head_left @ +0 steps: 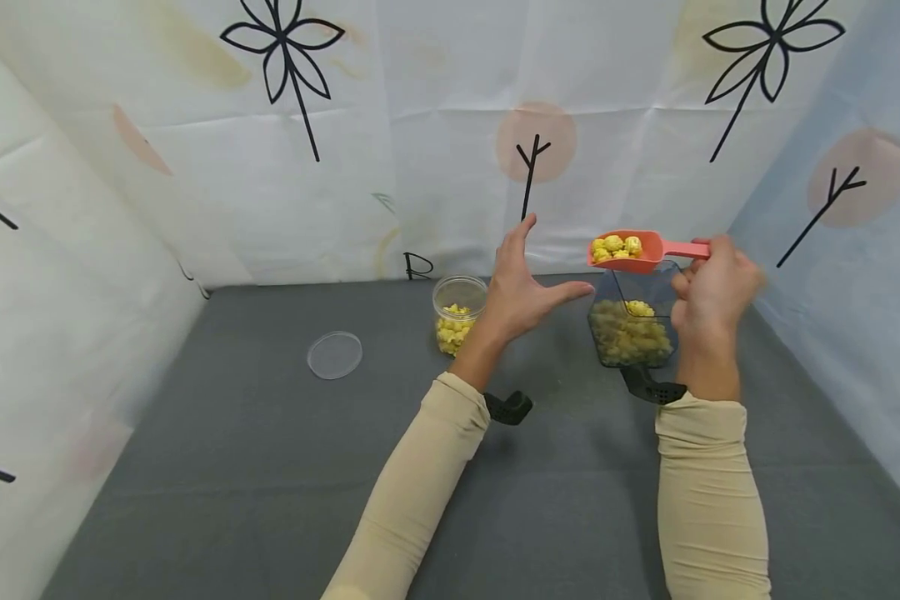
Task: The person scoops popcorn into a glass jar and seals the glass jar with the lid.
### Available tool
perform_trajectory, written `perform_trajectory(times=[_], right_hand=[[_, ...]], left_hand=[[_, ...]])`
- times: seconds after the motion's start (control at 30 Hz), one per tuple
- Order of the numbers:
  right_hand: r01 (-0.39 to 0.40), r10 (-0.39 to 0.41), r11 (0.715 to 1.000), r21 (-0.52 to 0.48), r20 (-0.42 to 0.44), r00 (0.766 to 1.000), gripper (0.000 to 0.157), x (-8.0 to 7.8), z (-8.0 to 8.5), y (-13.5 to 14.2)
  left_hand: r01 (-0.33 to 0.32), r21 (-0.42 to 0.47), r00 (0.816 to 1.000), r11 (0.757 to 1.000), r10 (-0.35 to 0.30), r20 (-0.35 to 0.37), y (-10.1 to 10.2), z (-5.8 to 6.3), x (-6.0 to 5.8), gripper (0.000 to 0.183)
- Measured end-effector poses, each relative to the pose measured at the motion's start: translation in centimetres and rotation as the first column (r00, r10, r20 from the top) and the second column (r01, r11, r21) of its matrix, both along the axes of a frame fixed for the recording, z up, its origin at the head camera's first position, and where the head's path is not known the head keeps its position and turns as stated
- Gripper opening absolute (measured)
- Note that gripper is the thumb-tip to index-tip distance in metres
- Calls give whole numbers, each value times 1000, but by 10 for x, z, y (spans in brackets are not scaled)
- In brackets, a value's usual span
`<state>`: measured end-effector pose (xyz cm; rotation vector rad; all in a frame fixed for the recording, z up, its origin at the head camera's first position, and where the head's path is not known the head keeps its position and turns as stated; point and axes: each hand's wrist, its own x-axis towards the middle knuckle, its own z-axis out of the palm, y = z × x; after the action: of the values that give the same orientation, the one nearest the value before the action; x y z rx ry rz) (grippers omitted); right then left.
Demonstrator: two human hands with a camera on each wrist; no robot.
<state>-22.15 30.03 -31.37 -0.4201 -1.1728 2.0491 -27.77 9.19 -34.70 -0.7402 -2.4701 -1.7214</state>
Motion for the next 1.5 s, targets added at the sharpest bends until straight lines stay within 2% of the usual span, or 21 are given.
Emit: perform_trajectory(times=[0.3,0.43,0.57,0.7,1.07,1.3,1.5], right_hand=[[-64,64,998,1,36,997,31,-9,1,-21],[-87,86,996,10,30,996,31,-12,0,-31],[-112,112,994,13,18,994,33,-15,0,-41],[-152,152,988,9,-3,988,33,-19,-2,-52],[-206,206,978,17,29,978,32,-29,-14,-79],[-278,278,961,-12,-13,961,32,-30,-21,-88],[-293,292,956,32,30,956,29,-31,-26,-95]], left_hand=[[-51,8,999,999,51,4,-35,4,-3,112],[-100,-5,995,995,100,-22,-48,6,-4,112],[-152,-19,987,988,151,-58,-60,4,-6,110],[-175,-23,982,984,173,-72,-71,-1,-9,108],[-158,-50,987,986,157,-20,-94,-18,-13,109],[-162,-74,987,984,162,-16,-95,-25,-16,108],[-164,-83,986,983,165,4,-96,-30,-18,109]])
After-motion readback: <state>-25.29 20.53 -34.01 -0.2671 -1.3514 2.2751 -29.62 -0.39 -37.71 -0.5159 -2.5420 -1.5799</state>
